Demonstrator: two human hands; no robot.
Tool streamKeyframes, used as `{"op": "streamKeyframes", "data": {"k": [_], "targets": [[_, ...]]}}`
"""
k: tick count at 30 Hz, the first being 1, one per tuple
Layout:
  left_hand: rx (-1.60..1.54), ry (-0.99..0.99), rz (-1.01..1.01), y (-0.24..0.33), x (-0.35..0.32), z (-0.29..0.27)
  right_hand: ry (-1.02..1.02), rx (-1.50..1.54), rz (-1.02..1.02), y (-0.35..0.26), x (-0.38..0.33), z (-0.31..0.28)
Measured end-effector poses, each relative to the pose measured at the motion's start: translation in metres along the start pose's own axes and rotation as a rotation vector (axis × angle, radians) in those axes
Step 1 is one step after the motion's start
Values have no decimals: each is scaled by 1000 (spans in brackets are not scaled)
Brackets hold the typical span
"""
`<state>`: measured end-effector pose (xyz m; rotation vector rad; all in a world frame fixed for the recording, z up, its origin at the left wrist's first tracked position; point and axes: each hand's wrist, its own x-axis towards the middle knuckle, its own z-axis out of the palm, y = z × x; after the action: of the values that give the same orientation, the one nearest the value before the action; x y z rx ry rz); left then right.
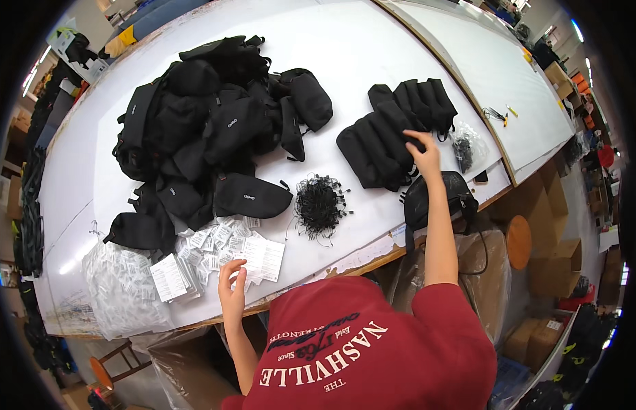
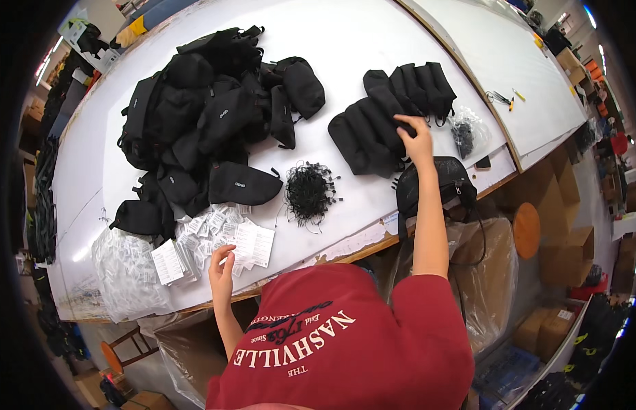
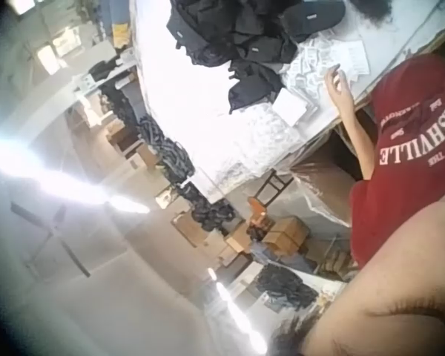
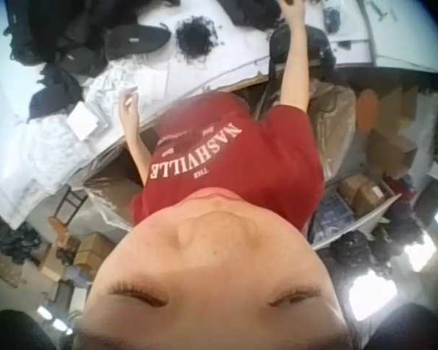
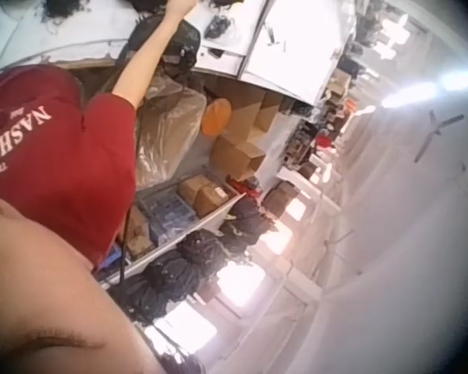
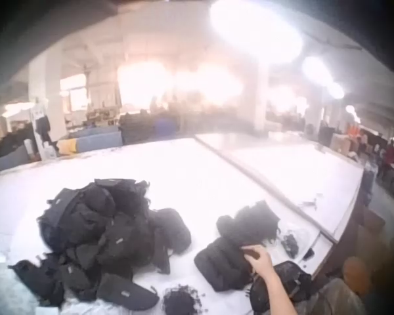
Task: The recorder is inserting labels and instruction sheets into small black pouches and organizing them on a factory workbench.
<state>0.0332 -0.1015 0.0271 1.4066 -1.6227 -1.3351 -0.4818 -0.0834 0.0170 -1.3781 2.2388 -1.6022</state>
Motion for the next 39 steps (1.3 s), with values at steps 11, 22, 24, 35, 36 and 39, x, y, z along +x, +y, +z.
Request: {"op": "streamKeyframes", "data": {"k": [11, 22, 24, 35, 36, 39], "targets": [[251, 111, 83, -5, 0, -2, -163, 367, 158, 16, -2, 42], [226, 125, 85, -11, -4, -1, -187, -188, 374, -8, 35, 70], [212, 131, 73, -11, -5, -1, -12, -251, 219, 11, 47, 77], [164, 169, 67, -7, -2, -1, -161, -479, 191, 33, 79, 77], [139, 173, 73, -7, -1, -2, -85, -411, 137, 33, 78, 72], [177, 170, 61, -11, -1, -4, -70, -75, 113, 44, 73, 47]]}}
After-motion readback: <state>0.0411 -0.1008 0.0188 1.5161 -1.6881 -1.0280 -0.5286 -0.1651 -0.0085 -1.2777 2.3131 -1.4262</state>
